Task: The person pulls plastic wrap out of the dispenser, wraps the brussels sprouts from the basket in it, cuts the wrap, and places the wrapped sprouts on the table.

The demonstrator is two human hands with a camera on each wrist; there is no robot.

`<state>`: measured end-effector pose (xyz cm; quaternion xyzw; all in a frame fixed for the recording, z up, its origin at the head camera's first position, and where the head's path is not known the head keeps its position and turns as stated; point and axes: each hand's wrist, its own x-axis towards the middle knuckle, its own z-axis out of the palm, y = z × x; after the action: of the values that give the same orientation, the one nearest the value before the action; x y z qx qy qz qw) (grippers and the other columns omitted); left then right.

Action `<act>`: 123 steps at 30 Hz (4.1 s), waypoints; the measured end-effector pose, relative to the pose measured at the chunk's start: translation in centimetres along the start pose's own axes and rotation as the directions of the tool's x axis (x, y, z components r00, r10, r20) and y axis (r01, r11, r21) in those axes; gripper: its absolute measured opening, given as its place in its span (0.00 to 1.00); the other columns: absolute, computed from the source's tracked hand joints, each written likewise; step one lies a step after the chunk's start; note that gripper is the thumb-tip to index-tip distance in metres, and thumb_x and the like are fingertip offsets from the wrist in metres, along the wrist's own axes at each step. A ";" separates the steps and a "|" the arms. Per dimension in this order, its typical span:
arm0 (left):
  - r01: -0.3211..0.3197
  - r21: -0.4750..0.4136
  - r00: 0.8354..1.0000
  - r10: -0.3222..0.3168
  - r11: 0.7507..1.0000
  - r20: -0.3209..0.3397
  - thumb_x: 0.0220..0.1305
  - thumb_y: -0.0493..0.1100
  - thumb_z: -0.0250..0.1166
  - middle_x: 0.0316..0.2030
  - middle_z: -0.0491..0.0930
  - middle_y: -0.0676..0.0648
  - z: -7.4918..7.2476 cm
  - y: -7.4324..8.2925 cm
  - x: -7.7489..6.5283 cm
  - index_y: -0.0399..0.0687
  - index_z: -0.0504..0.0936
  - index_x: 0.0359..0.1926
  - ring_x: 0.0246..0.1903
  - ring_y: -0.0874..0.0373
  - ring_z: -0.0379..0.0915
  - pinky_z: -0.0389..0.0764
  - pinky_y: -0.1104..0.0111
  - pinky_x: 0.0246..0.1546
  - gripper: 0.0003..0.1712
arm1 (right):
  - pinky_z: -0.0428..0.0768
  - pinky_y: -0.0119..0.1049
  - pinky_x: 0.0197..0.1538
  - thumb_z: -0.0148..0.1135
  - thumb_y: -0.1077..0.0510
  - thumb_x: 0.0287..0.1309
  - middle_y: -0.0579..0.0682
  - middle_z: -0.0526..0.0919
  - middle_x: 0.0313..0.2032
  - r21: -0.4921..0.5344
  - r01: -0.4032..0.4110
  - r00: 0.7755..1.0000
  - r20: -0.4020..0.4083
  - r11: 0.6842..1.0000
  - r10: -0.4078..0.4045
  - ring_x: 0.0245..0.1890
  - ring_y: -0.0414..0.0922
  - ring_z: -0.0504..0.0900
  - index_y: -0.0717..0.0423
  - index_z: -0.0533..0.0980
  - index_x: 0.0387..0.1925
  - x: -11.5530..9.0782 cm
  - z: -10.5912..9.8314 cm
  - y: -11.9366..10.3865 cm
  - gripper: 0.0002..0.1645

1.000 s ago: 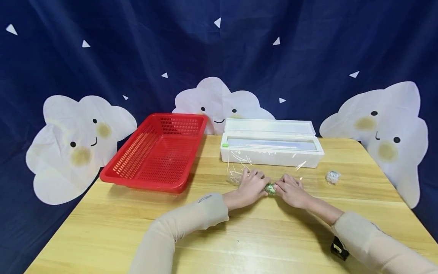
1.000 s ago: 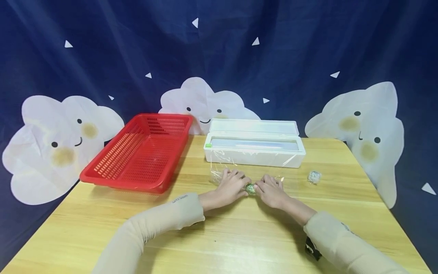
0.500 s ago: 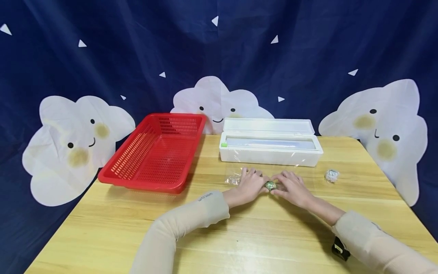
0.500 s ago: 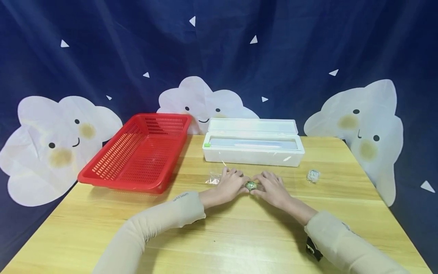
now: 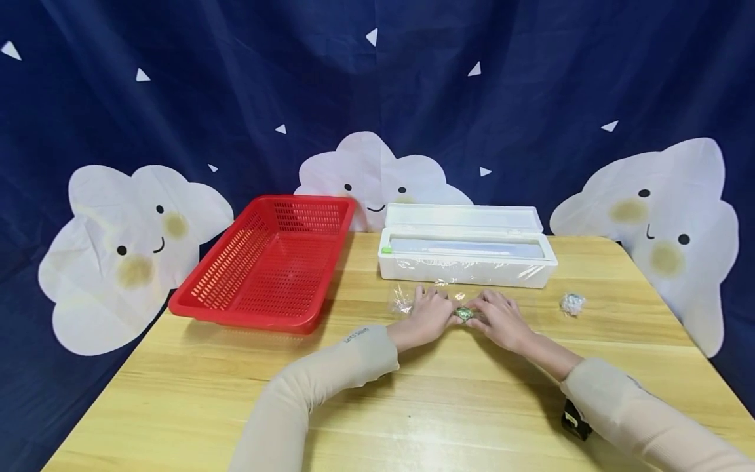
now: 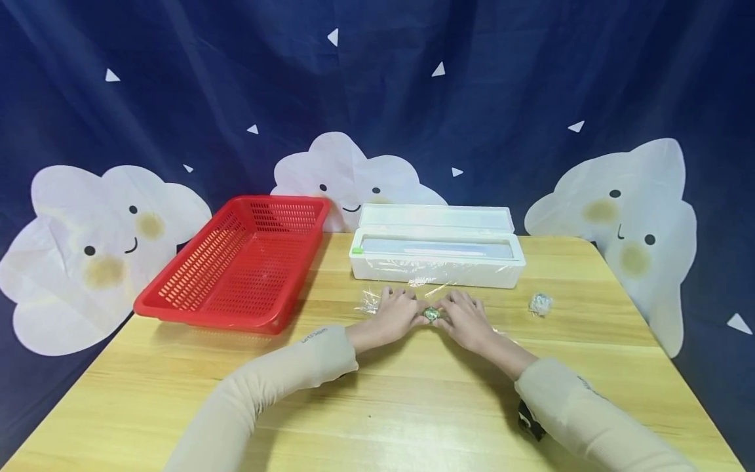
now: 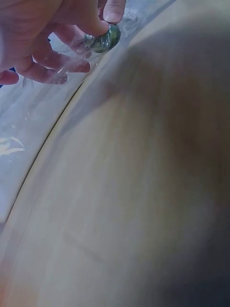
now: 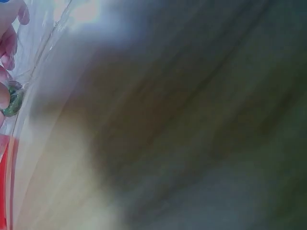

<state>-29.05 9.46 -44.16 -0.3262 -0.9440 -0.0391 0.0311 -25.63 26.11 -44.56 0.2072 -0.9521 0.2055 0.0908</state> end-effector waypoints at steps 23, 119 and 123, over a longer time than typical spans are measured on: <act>0.090 0.033 0.992 -0.092 0.995 0.084 0.62 0.58 0.54 0.43 0.75 0.47 -0.6 -0.2 -1.2 0.55 0.77 0.52 0.44 0.54 0.67 0.68 0.60 0.43 0.22 | 0.63 0.54 0.44 0.68 0.56 0.44 0.49 0.73 0.33 0.065 -0.075 0.995 0.073 0.995 0.070 0.37 0.49 0.68 0.60 0.78 0.41 0.6 -0.1 0.2 0.20; 0.590 -0.292 0.723 -0.654 0.752 -0.223 0.42 0.60 0.70 0.53 0.67 0.44 -2.1 -11.6 1.5 0.64 0.76 0.53 0.53 0.49 0.58 0.65 0.56 0.48 0.32 | 0.72 0.48 0.40 0.64 0.54 0.51 0.57 0.75 0.38 0.070 -0.133 0.985 -0.097 0.989 0.139 0.41 0.53 0.73 0.54 0.82 0.40 17.2 3.4 -8.7 0.13; 0.585 -0.278 0.732 -0.643 0.762 -0.226 0.42 0.62 0.69 0.51 0.69 0.44 -2.1 -11.6 1.5 0.64 0.76 0.54 0.52 0.49 0.59 0.65 0.57 0.47 0.34 | 0.70 0.49 0.43 0.65 0.54 0.51 0.56 0.75 0.39 0.086 -0.151 0.984 -0.086 0.985 0.159 0.42 0.53 0.73 0.54 0.82 0.37 17.2 3.3 -8.5 0.12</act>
<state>-37.35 1.08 -42.53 0.0143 -0.9735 -0.1862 0.1322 -37.65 11.49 -40.13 0.1262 -0.9512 0.2591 0.1101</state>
